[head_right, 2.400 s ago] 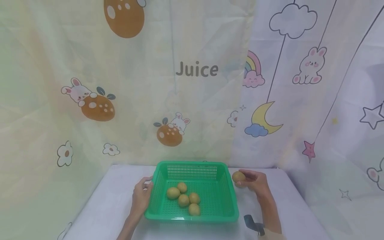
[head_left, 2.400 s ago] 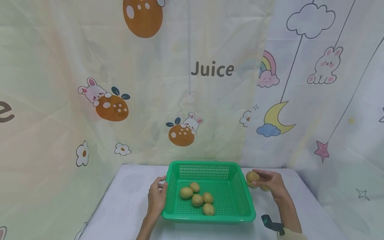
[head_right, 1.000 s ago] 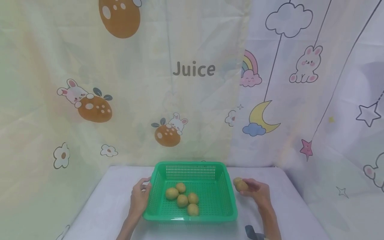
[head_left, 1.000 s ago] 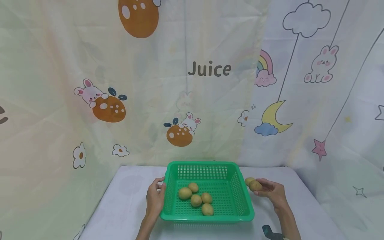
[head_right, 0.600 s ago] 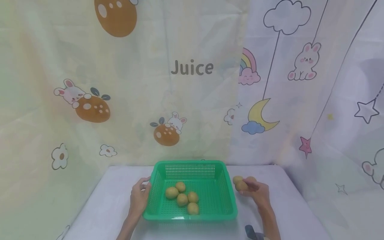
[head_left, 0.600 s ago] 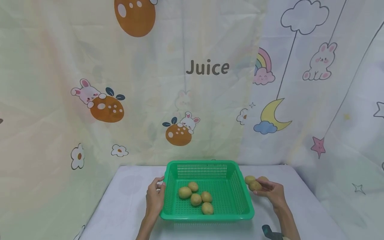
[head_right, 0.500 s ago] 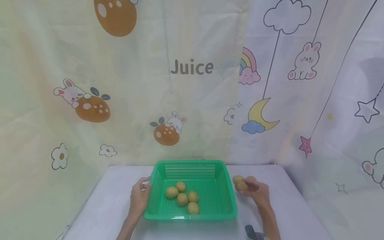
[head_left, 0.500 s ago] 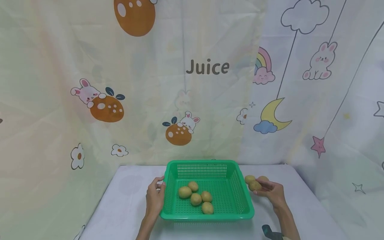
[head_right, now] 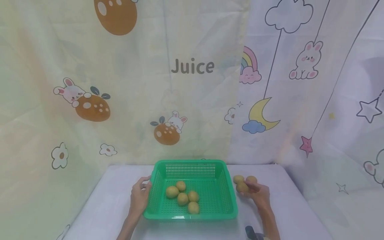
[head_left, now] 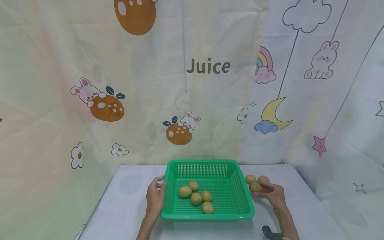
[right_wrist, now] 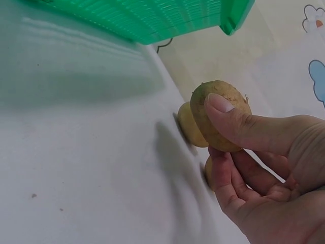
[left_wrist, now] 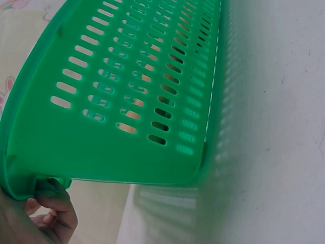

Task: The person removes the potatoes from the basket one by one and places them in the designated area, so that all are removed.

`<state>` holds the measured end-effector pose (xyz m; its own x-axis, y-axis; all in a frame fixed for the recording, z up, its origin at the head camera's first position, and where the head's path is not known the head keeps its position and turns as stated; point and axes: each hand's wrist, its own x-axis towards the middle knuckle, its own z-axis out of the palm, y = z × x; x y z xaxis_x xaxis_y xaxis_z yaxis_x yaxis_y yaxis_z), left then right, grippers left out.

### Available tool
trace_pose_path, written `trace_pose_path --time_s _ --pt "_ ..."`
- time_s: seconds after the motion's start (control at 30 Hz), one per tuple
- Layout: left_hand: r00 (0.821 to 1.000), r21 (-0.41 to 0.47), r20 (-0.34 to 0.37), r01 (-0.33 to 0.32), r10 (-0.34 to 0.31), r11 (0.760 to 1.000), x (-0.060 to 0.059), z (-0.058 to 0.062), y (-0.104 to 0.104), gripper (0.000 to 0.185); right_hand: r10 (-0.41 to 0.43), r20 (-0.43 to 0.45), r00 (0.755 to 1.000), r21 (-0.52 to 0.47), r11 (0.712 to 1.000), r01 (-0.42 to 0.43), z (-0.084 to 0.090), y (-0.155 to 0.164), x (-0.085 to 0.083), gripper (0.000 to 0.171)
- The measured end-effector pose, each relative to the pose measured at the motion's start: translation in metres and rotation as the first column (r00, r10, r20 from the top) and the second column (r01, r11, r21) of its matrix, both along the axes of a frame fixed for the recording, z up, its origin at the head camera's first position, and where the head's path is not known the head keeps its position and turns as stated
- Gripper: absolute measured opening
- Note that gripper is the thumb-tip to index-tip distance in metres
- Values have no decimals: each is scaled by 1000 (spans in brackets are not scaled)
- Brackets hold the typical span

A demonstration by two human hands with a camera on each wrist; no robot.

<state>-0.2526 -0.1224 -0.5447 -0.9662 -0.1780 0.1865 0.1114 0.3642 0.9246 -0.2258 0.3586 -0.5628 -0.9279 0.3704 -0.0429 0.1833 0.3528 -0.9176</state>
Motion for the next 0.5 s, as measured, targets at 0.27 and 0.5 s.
trace_pose_path --time_s 0.27,0.5 --pt "1000 0 9 -11 11 1000 0 1 1 33 -18 31 999 -29 999 19 -6 2 -1 79" --pt "1000 -8 15 -18 19 1000 0 2 1 33 -22 34 999 -34 999 23 -8 1 -1 80"
